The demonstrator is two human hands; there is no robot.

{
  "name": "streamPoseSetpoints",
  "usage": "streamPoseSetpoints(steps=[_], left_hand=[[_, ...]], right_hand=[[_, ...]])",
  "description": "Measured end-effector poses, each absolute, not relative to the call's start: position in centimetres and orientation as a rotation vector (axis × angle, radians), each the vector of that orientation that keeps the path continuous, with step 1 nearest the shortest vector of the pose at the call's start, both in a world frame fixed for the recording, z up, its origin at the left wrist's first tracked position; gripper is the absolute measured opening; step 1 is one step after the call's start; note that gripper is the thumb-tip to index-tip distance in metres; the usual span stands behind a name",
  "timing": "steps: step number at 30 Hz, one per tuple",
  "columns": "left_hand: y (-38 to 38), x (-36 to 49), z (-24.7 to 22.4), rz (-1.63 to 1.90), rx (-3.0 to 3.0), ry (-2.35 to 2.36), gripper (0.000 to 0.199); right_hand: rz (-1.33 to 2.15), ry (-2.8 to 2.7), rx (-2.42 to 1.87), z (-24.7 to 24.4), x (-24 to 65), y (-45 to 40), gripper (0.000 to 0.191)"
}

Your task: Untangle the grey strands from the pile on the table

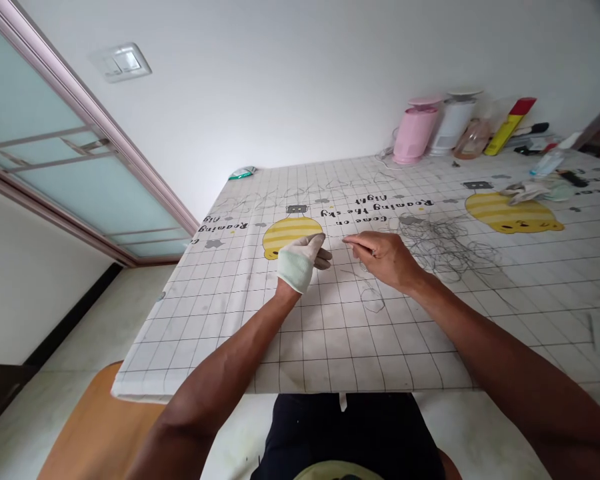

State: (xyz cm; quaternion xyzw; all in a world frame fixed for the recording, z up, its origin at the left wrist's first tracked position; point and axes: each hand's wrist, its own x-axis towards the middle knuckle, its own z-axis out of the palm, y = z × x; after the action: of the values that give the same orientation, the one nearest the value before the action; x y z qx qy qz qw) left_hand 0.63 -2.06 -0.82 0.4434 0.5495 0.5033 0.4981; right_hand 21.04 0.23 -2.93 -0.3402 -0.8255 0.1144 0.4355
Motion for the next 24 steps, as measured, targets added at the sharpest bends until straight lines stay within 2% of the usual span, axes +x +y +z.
streamPoseSetpoints(steps=[7,13,15,18,21,24], left_hand=[[-1.4,0.5,-2.1,1.217,0.961,1.108,0.014],[-1.4,0.3,-2.4,1.357,0.892,0.959,0.025],[-1.2,0.1,-2.5,1.414,0.867,0.891,0.026],[-0.8,-0.2,-2.6,1.459,0.842,0.826,0.022],[-0.6,-0.2,-2.9,1.471,0.844,0.808,0.020],[-0.8,-0.1,-3.0,1.462,0.848,0.765,0.022]], right_hand=[[0.117,-2.196,-0.795,-3.4,21.5,0.8,0.030],[0.266,-2.016,-0.971,-1.4,22.2,0.3,0.028],[0.417,-1.845,-1.073,-0.9,22.4,0.1,0.036],[0.831,-1.772,-1.104,-1.0,22.0,-0.1,0.049],[1.247,-1.798,-1.012,-1.6,20.6,-0.5,0.045],[1.476,-1.697,-0.888,-2.2,19.1,-0.9,0.038]])
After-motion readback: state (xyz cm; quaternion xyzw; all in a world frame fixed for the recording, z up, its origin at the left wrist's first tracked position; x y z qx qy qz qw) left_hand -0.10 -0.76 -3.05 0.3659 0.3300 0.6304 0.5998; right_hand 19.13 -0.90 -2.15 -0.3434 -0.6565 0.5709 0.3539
